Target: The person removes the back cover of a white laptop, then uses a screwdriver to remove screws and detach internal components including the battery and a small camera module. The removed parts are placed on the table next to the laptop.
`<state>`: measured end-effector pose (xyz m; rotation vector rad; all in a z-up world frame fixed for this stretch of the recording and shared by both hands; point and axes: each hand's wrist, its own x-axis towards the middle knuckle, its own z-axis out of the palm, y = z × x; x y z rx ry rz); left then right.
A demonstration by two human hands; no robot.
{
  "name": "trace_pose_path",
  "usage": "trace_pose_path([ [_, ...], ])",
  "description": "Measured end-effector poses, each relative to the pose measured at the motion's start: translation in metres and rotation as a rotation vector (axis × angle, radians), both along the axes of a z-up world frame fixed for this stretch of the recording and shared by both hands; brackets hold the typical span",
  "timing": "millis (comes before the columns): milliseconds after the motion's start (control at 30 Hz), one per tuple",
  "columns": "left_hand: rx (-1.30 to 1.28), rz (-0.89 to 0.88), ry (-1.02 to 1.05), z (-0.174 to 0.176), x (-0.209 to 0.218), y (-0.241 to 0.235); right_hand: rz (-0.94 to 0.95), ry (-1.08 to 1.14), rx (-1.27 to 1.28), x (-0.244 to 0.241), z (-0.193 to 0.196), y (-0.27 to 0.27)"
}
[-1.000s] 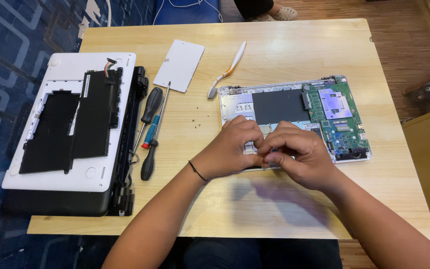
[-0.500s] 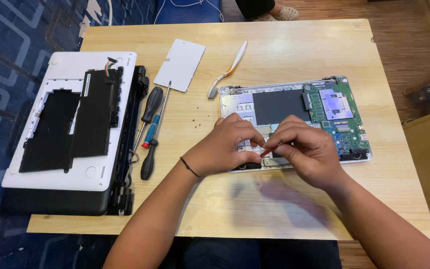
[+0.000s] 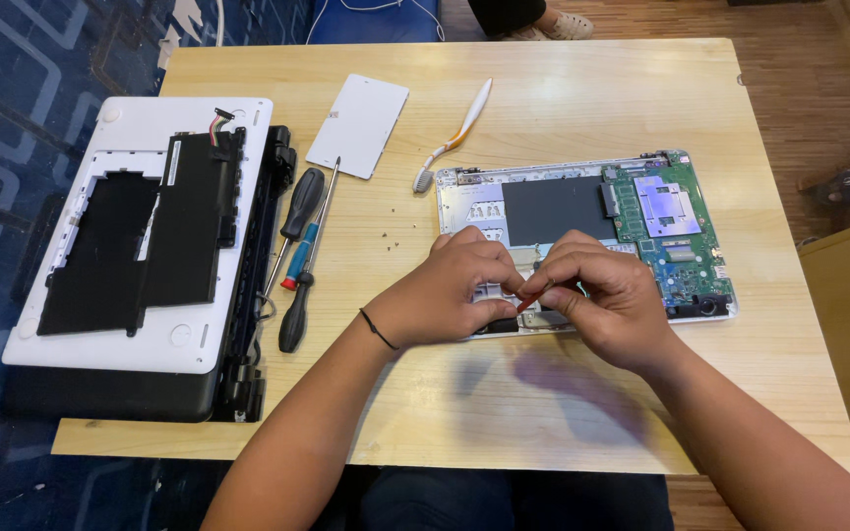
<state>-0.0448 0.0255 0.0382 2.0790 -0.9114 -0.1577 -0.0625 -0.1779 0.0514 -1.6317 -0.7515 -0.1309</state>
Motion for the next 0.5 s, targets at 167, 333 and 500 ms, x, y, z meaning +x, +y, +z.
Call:
trace_pose_path([
  [167,-0.039,-0.024,0.011,-0.0013,0.0007,0.0000,0.009,-0.014,-0.021,0.0002,0.0005,0.0000],
  [333,-0.068,-0.036,0.034,0.0005,-0.0009,-0.0010,0.009,-0.013,-0.027,0.0005,0.0012,-0.0003],
  [500,-0.097,-0.045,0.024,-0.0052,-0.0010,-0.0046,0.058,-0.037,-0.061,-0.0012,0.0033,0.0002],
])
